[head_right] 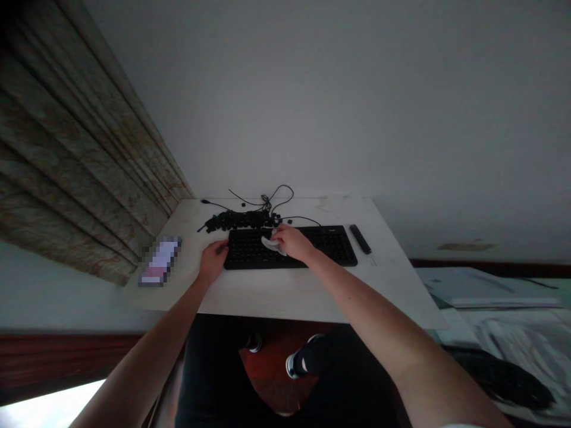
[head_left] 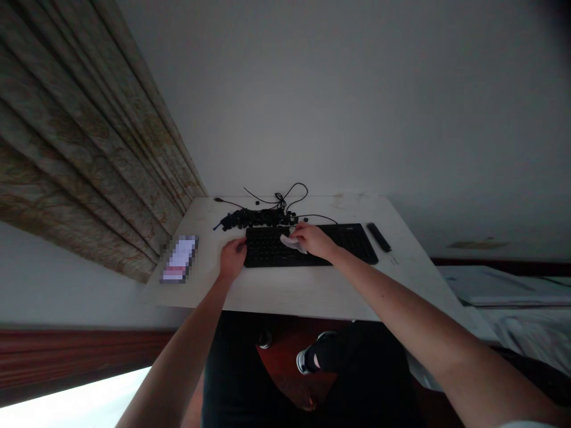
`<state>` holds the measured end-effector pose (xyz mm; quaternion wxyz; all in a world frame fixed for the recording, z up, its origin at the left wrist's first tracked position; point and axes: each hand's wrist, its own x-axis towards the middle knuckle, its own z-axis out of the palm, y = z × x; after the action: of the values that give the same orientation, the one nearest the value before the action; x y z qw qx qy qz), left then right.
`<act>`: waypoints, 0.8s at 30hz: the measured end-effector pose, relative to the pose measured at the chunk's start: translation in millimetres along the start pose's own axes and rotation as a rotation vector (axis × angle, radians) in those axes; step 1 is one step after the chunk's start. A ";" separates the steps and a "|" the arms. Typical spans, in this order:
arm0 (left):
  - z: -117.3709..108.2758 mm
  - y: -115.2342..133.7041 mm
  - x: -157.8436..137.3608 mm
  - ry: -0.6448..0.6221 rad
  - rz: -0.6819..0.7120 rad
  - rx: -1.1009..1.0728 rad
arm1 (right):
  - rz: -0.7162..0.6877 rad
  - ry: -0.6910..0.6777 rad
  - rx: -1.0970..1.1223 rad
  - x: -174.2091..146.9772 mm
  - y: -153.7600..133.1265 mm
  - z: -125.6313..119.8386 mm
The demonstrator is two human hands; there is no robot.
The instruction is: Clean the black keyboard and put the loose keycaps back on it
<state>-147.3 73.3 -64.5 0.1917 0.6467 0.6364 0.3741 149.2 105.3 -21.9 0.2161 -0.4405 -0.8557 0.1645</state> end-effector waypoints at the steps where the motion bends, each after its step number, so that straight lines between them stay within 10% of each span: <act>1: -0.1 0.1 0.0 -0.001 0.000 -0.004 | 0.015 0.056 0.037 6.3 -7.0 6.9; 9: -2.7 0.7 -1.5 -0.013 -0.001 -0.008 | -0.060 0.011 -0.112 33.6 -55.0 47.4; 24: -0.2 -1.6 -0.2 -0.008 -0.010 -0.004 | 0.097 0.002 -0.070 36.9 -52.6 49.8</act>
<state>-148.5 73.2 -65.5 0.1975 0.6447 0.6382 0.3717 68.5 101.8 -31.3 0.1933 -0.4889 -0.8383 0.1442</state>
